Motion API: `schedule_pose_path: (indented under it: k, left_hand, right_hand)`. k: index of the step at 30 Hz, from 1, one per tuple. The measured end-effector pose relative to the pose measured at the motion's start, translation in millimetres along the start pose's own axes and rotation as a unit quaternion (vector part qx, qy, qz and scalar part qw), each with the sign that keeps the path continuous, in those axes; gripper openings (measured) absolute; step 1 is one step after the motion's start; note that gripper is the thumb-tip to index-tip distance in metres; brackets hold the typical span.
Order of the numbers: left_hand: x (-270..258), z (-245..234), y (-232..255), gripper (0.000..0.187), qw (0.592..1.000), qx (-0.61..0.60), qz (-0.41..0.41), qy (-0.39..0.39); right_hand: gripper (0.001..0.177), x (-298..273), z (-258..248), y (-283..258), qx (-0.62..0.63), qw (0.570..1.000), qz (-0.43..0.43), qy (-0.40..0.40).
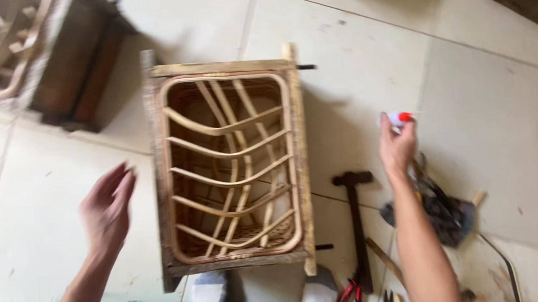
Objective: The person inserts thin bamboo strips into a rectangular basket frame, bends them into arches, and secures them with a hammer. They then apply glue along the basket's rim to reinforce the structure.
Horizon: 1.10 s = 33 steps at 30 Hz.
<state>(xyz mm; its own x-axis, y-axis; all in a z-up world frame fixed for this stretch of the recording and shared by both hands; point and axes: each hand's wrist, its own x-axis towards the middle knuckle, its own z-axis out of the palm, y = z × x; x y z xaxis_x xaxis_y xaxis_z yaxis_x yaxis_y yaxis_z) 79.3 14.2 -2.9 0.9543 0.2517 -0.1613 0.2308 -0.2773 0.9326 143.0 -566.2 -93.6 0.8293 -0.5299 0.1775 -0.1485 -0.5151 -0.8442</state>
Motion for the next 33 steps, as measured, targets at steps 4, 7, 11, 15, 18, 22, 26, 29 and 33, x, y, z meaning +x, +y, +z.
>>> schedule_pose_path:
  k: [4,7,11,15,18,22,26,29,33]
  left_hand:
    - [69.5,26.5,3.6,0.062,1.000,0.002,0.022,-0.001]
    - [121.3,65.4,8.3,0.087,0.999,-0.013,0.030,-0.019]
    - [147.8,97.1,10.3,0.091,0.999,0.030,-0.013,-0.041]
    - [145.9,99.8,12.5,0.083,0.995,0.092,-0.013,-0.032]
    - [145.6,96.7,20.3,0.081,0.996,0.088,-0.012,-0.022]
    - [141.9,97.6,20.8,0.085,0.991,0.095,-0.068,-0.065]
    - [145.0,98.1,19.6,0.084,0.995,0.087,-0.018,-0.045]
    - [144.8,99.5,14.7,0.083,0.995,0.089,-0.007,-0.042]
    - [147.1,101.5,13.5,0.084,0.994,0.092,-0.014,-0.048]
  right_hand:
    - [0.038,-15.3,9.9,-136.4,-0.068,0.977,-0.120,-0.163]
    - [0.045,-25.8,44.9,-215.9,-0.162,0.924,-0.251,-0.237]
    - [0.049,-22.2,118.3,-266.5,-0.223,0.863,-0.354,-0.284]
    - [0.050,-18.9,157.9,-275.8,-0.252,0.832,-0.404,-0.284]
    - [0.047,-19.4,170.9,-283.7,-0.268,0.820,-0.431,-0.266]
    - [0.046,-26.0,178.4,-284.4,-0.275,0.808,-0.448,-0.266]
    - [0.044,-27.1,182.3,-287.6,-0.280,0.804,-0.458,-0.255]
    - [0.042,-28.7,182.4,-287.8,-0.284,0.799,-0.466,-0.253]
    - [0.036,-28.9,184.2,-287.5,-0.291,0.788,-0.487,-0.239]
